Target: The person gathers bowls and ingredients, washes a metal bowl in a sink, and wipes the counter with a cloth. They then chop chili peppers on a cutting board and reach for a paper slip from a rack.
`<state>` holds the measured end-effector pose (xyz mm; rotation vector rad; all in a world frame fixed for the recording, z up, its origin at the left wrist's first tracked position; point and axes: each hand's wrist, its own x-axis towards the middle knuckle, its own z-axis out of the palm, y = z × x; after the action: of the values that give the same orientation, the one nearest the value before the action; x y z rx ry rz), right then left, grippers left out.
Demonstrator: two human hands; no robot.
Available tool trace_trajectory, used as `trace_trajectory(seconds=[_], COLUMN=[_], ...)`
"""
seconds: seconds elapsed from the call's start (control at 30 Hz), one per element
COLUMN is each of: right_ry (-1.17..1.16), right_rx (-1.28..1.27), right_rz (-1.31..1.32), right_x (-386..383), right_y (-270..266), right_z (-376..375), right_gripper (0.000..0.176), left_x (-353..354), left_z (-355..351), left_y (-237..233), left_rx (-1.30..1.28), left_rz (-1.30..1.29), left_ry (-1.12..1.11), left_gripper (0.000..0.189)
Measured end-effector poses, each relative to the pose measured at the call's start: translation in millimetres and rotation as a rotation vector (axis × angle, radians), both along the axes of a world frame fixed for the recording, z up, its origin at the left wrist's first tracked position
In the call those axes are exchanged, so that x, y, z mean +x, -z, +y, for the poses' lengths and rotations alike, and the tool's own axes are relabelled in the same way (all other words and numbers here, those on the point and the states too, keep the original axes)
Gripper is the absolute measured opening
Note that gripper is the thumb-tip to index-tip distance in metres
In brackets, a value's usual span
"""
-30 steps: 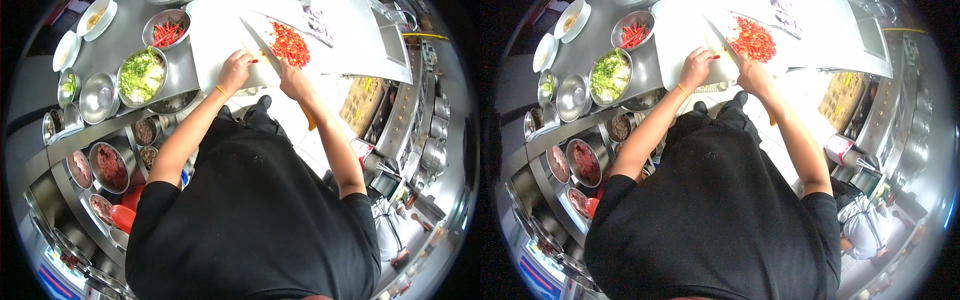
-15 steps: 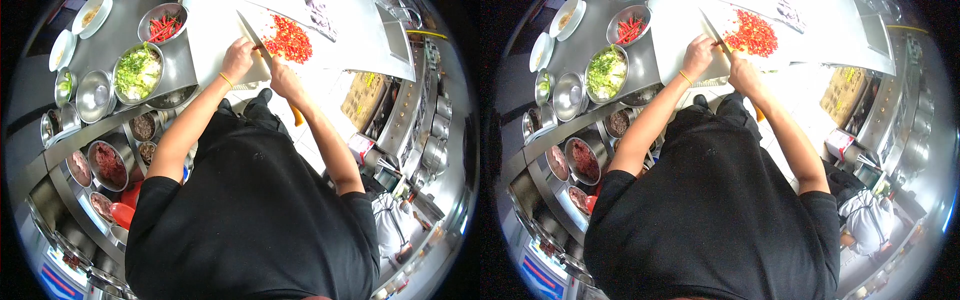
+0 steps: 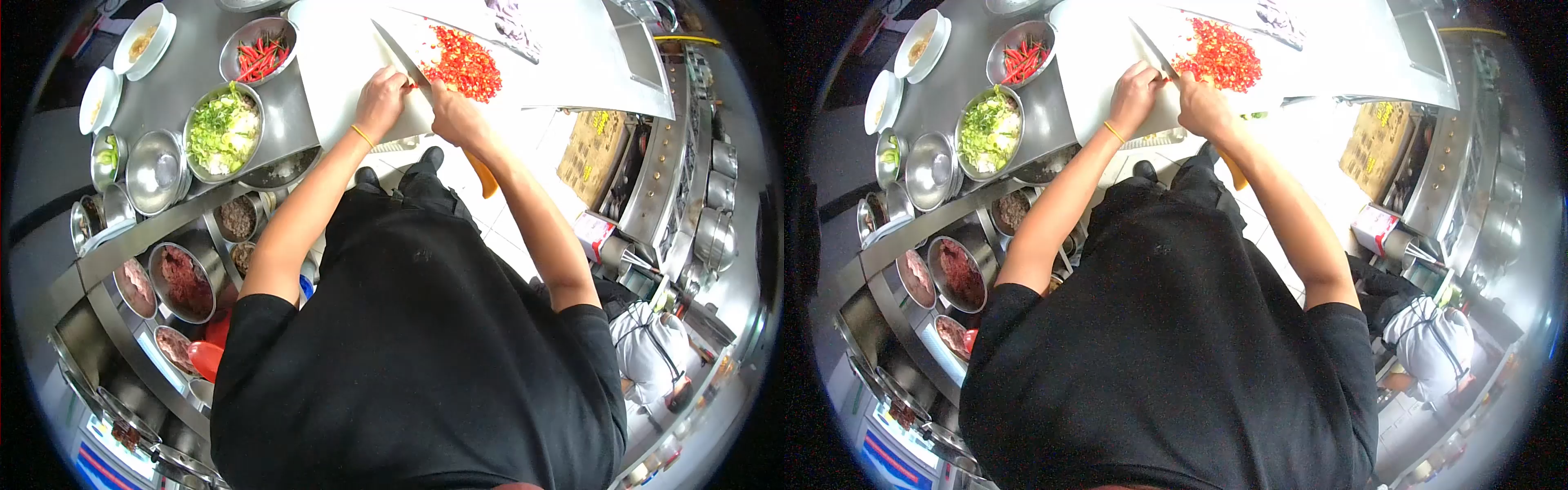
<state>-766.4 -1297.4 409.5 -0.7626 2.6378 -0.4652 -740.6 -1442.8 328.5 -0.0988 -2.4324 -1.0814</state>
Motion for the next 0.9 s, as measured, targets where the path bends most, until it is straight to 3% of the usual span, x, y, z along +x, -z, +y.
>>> trace_trajectory(seconds=[0.17, 0.3, 0.47, 0.57, 0.63, 0.9], right_ry=[0.015, 0.063, -0.014, 0.013, 0.065, 0.087], right_rx=[0.032, -0.084, 0.002, -0.077, -0.039, -0.038], right_rz=[0.057, 0.025, 0.045, 0.195, 0.059, 0.081], right_x=[19, 13, 16, 19, 14, 12], right_y=[22, 22, 21, 30, 27, 43], right_z=[2, -7, 0, -6, -10, -10], right_gripper=[0.021, 0.020, 0.019, 0.020, 0.023, 0.027], left_x=[2, 5, 3, 3, 7, 4], left_z=[2, 1, 2, 2, 1, 4], left_y=[7, 6, 4, 3, 4, 1], left_rx=[0.015, -0.046, -0.034, -0.022, -0.025, -0.013], left_rz=[0.033, 0.006, 0.001, -0.019, -0.016, -0.018], left_ry=[-0.001, 0.026, 0.007, -0.004, 0.004, -0.014], left_gripper=[0.003, 0.004, 0.006, 0.007, 0.007, 0.005])
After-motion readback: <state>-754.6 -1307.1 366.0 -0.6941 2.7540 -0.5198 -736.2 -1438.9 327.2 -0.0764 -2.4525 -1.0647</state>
